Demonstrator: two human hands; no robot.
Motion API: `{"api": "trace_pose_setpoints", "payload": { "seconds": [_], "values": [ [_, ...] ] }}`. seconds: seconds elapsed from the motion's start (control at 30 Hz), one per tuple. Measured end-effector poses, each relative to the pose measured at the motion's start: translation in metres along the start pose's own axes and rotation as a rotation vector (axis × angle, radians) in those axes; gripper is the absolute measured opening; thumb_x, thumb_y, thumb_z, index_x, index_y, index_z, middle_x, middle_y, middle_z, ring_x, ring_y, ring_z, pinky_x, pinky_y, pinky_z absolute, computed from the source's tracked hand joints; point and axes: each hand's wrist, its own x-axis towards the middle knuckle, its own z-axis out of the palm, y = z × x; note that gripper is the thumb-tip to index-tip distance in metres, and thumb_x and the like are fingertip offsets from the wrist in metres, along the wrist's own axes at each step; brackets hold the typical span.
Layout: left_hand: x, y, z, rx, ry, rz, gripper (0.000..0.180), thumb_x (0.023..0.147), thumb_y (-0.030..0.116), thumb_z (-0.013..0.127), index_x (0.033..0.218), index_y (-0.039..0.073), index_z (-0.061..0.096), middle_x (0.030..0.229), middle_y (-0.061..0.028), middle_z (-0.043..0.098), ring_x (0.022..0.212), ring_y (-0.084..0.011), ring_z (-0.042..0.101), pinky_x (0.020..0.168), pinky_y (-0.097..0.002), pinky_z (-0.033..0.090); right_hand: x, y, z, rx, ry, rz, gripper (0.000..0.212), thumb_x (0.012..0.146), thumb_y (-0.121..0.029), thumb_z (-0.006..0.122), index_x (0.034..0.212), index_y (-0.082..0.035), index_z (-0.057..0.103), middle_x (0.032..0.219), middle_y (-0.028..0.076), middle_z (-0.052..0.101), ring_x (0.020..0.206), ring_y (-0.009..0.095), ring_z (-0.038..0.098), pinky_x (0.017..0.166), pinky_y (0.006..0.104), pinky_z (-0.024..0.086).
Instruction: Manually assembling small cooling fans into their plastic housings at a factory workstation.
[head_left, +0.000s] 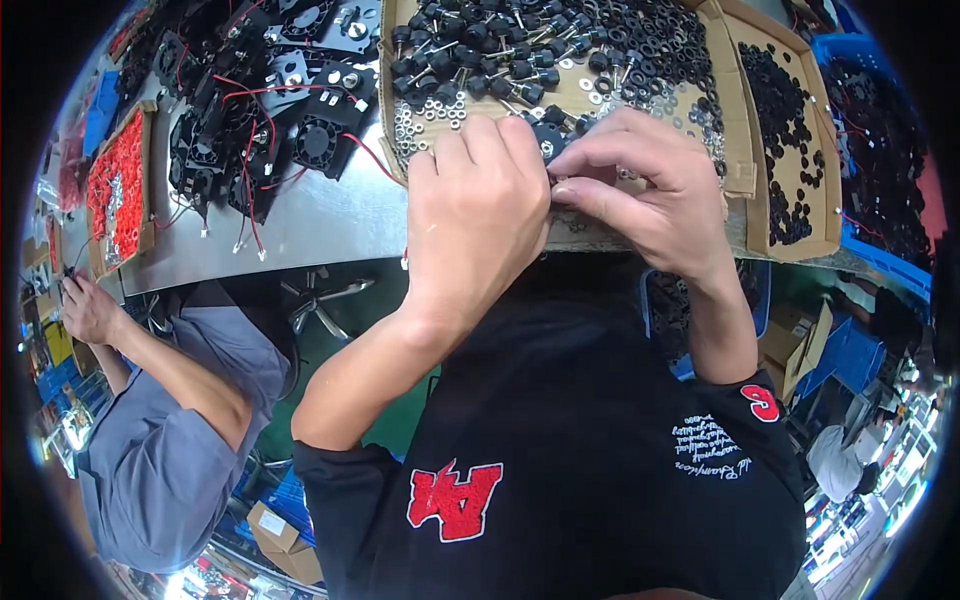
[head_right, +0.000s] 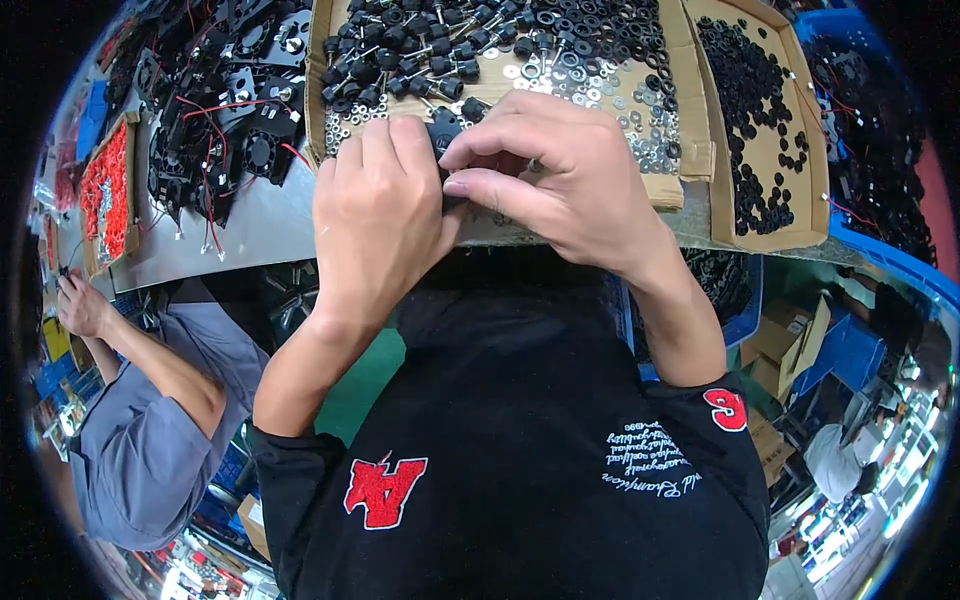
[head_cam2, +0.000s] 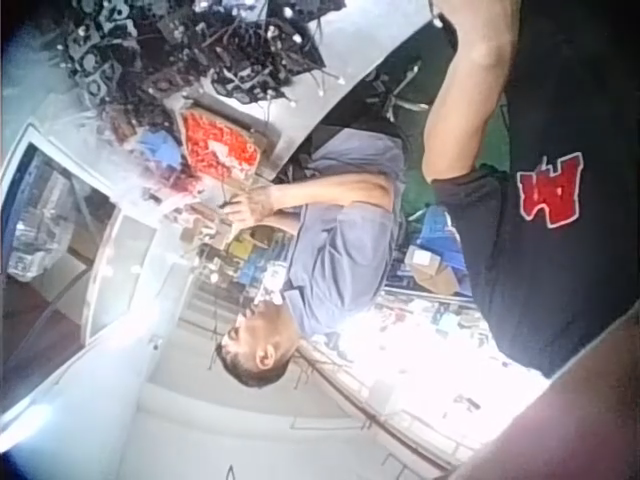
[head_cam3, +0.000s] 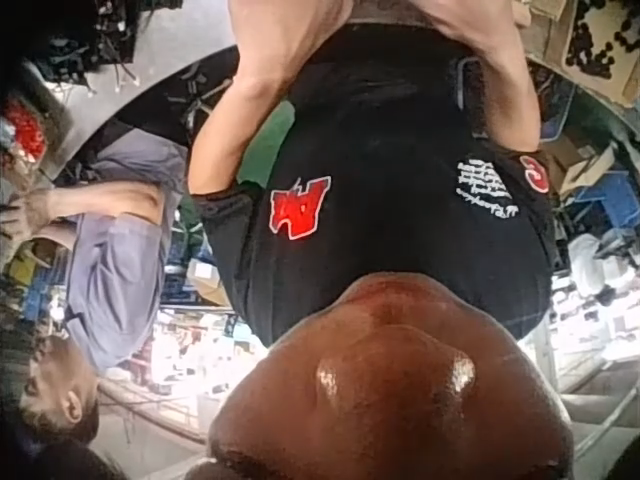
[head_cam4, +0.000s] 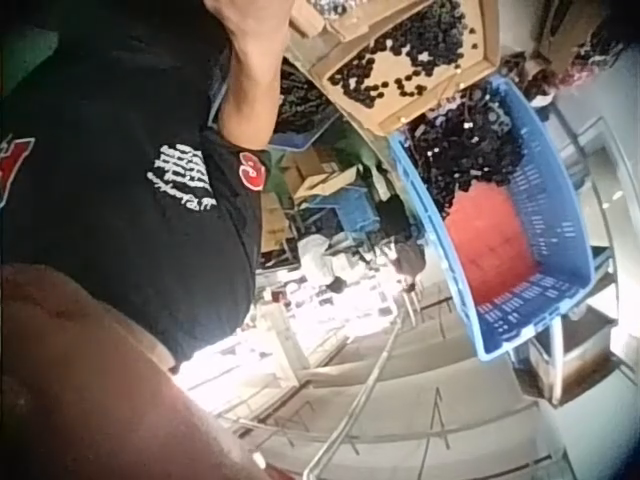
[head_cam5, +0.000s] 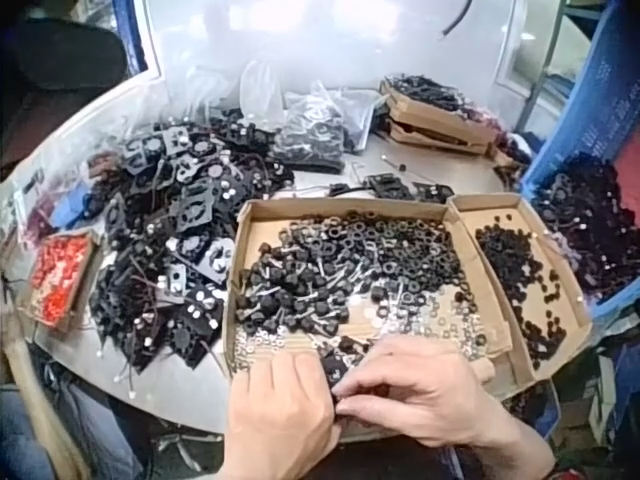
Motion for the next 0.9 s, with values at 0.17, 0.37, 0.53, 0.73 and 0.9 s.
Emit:
{"api": "trace_pose_setpoints", "payload": {
  "seconds": [0.17,0.37,0.53,0.73,0.9],
  "values": [
    [0.002,0.000,-0.004,-0.005,-0.025,-0.002,0.021,0.075,0.021,0.066,0.083,0.006,0.054,0.076,-0.0060,0.051,0.067,-0.0199,0.055,0.059,-0.0331,0.042,-0.001,0.001,0.001,0.025,0.016,0.076,0.021,0.075,-0.002,0.081,0.094,-0.001,0.073,0.085,0.006,0.066,0.071,0.013,0.059,0.063,0.0260,0.047],
    [0.003,0.000,-0.002,-0.007,-0.020,-0.001,0.025,0.072,0.022,0.070,0.083,0.006,0.054,0.076,-0.0061,0.052,0.066,-0.0202,0.055,0.059,-0.0323,0.042,-0.005,0.003,0.005,0.151,0.084,0.095,0.028,0.073,-0.002,0.082,0.099,-0.001,0.073,0.089,0.006,0.064,0.072,0.012,0.058,0.063,0.0244,0.046],
    [0.003,-0.001,-0.003,-0.038,-0.028,-0.005,0.030,0.068,0.024,0.073,0.083,0.006,0.054,0.076,-0.0061,0.052,0.066,-0.0205,0.055,0.059,-0.0323,0.042,-0.018,0.008,-0.001,0.002,0.020,-0.029,0.044,0.073,-0.001,0.081,0.115,-0.002,0.070,0.098,0.007,0.062,0.083,0.014,0.059,0.069,0.0260,0.047],
    [0.003,-0.001,-0.007,-0.051,-0.045,-0.009,0.037,0.066,0.027,0.077,0.084,0.007,0.053,0.078,-0.0062,0.052,0.069,-0.0205,0.056,0.060,-0.0325,0.044,-0.008,-0.005,0.009,-0.008,0.180,-0.011,0.029,0.074,-0.005,0.077,0.102,-0.001,0.074,0.101,0.011,0.063,0.089,0.016,0.058,0.071,0.0259,0.046],
    [0.004,-0.002,-0.011,-0.070,-0.089,-0.004,0.039,0.064,0.028,0.079,0.084,0.007,0.052,0.078,-0.0058,0.052,0.070,-0.0208,0.058,0.061,-0.0322,0.045,-0.022,0.016,0.000,0.017,0.173,-0.117,0.028,0.074,-0.003,0.074,0.101,0.002,0.070,0.110,0.017,0.063,0.100,0.024,0.060,0.086,0.0340,0.048]
  ]
}}
